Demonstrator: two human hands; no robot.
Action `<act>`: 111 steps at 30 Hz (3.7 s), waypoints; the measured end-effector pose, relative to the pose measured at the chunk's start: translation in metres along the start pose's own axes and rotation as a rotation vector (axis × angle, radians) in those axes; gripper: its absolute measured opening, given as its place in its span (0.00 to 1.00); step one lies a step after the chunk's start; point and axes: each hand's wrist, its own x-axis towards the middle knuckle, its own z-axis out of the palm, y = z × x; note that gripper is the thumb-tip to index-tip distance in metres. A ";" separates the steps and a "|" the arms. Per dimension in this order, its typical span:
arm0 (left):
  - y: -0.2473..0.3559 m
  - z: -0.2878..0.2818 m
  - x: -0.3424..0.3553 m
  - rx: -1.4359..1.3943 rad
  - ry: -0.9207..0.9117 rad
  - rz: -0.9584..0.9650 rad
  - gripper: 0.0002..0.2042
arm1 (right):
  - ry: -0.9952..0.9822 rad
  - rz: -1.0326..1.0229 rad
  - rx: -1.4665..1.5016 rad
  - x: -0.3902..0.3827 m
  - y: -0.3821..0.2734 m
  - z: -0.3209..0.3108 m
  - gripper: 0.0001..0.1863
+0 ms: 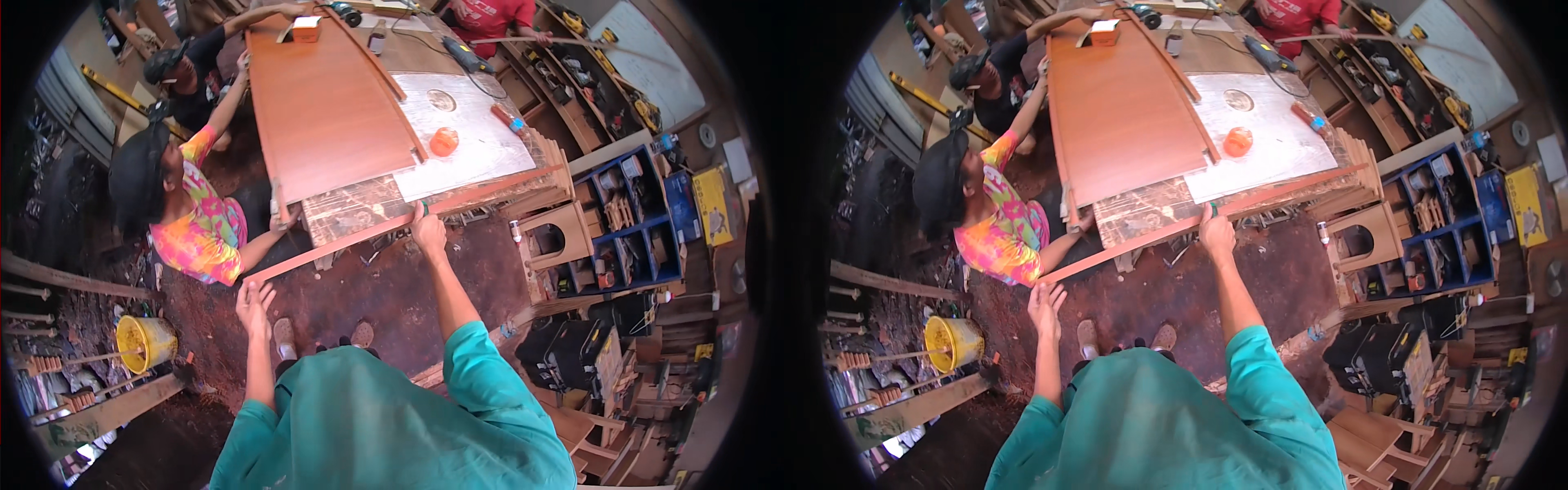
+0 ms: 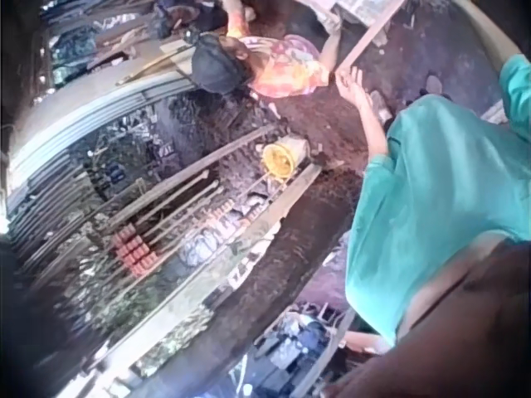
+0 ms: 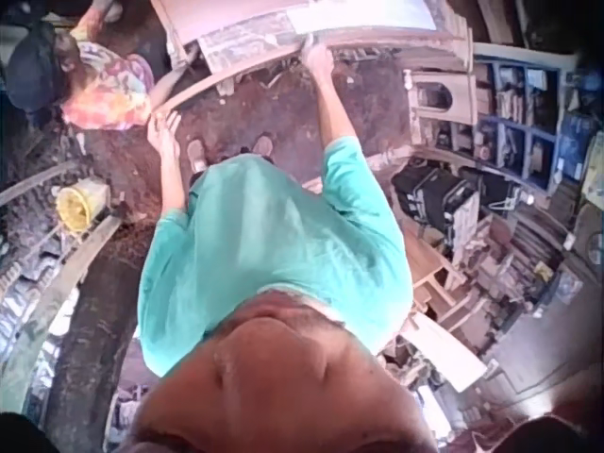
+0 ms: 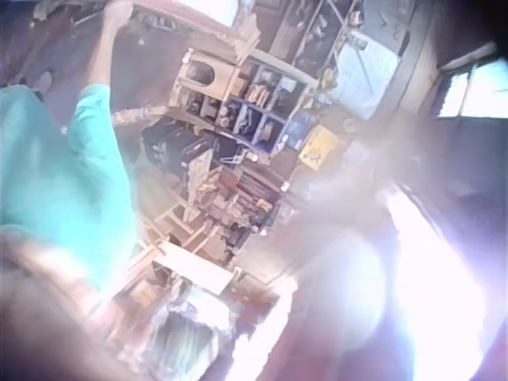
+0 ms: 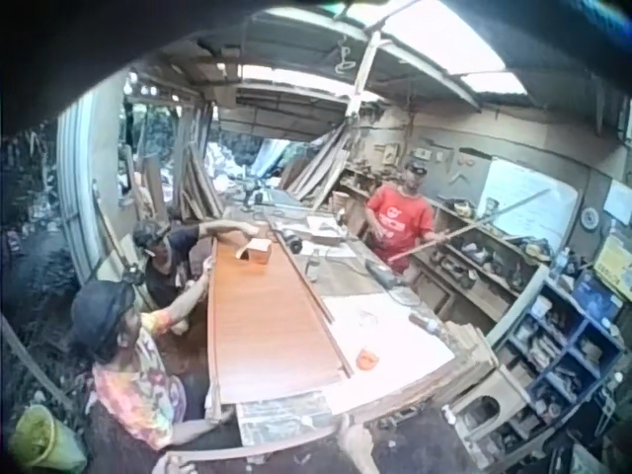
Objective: The person applies edge banding onto wooden pieces by pressing and smoothing the strips along the edges using the handle of a screwdriver.
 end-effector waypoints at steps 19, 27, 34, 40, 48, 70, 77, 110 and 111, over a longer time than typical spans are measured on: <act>0.030 -0.041 0.058 -0.217 -0.416 -0.534 0.27 | -0.188 -0.237 -0.063 -0.291 -0.149 0.160 0.35; 0.038 -0.043 0.059 -0.252 -0.379 -0.584 0.24 | -0.253 -0.295 -0.088 -0.319 -0.174 0.167 0.35; 0.028 -0.044 0.052 -0.034 -0.580 -0.333 0.19 | -0.023 -0.125 0.022 -0.246 -0.128 0.146 0.35; 0.024 -0.038 0.057 0.071 -0.535 -0.251 0.25 | 0.137 -0.073 0.059 -0.172 -0.070 0.103 0.35; 0.024 -0.029 0.063 0.122 -0.338 -0.153 0.07 | 0.059 0.167 -0.026 -0.087 0.036 0.032 0.40; 0.017 0.109 0.032 0.912 0.054 1.603 0.16 | 0.029 -0.367 0.079 0.000 0.046 -0.023 0.25; -0.047 0.284 -0.020 0.957 -0.863 1.136 0.16 | 0.140 -0.271 0.005 0.070 0.069 -0.064 0.24; -0.113 0.432 0.005 1.935 0.547 0.765 0.19 | 0.209 -0.098 0.182 0.459 0.295 -0.271 0.22; -0.112 0.433 0.004 1.908 0.537 0.791 0.19 | 0.298 -0.108 0.114 0.468 0.297 -0.272 0.23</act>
